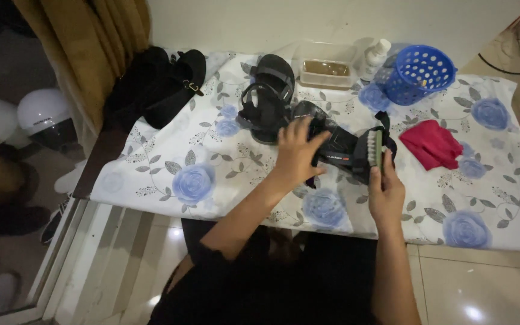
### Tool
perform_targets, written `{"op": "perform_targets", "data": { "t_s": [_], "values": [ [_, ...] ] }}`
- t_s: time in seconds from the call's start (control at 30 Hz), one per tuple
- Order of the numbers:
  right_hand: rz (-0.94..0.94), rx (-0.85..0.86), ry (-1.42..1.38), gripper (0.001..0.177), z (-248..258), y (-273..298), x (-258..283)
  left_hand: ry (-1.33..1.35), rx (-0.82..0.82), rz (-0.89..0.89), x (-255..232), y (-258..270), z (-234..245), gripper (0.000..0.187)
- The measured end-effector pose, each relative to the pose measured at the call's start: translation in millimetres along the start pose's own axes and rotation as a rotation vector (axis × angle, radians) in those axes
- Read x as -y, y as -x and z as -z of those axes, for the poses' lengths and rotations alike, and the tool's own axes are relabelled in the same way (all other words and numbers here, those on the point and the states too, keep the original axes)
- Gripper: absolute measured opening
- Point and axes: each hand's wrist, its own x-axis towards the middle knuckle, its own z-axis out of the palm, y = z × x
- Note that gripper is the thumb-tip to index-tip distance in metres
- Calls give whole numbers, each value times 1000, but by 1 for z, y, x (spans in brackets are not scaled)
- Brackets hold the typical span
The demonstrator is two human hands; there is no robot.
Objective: A person is cleaning a pair of black sandals using a small brush and cleaning solution on a table covered with a floral cloth.
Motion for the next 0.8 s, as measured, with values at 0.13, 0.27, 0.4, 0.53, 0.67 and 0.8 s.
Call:
{"op": "perform_targets", "data": {
  "t_s": [0.13, 0.27, 0.4, 0.53, 0.67, 0.8],
  "values": [
    [-80, 12, -49, 41, -3, 20, 17, -33, 52, -171, 18, -31, -45, 33],
    [-133, 11, -58, 41, -1, 35, 16, -16, -12, -245, 8, -51, -38, 30],
    [-149, 5, -49, 39, -2, 37, 17, 27, -122, -207, 4, -69, -64, 31],
    [-154, -15, -39, 38, -2, 34, -16, 76, -204, -131, -31, -53, -47, 30],
    [-133, -61, -47, 37, 1, 23, -18, -25, -385, -61, -51, -38, -45, 13],
    [-113, -55, -39, 37, -2, 16, -12, -138, -466, 4, -40, -40, -60, 11]
  ]
}}
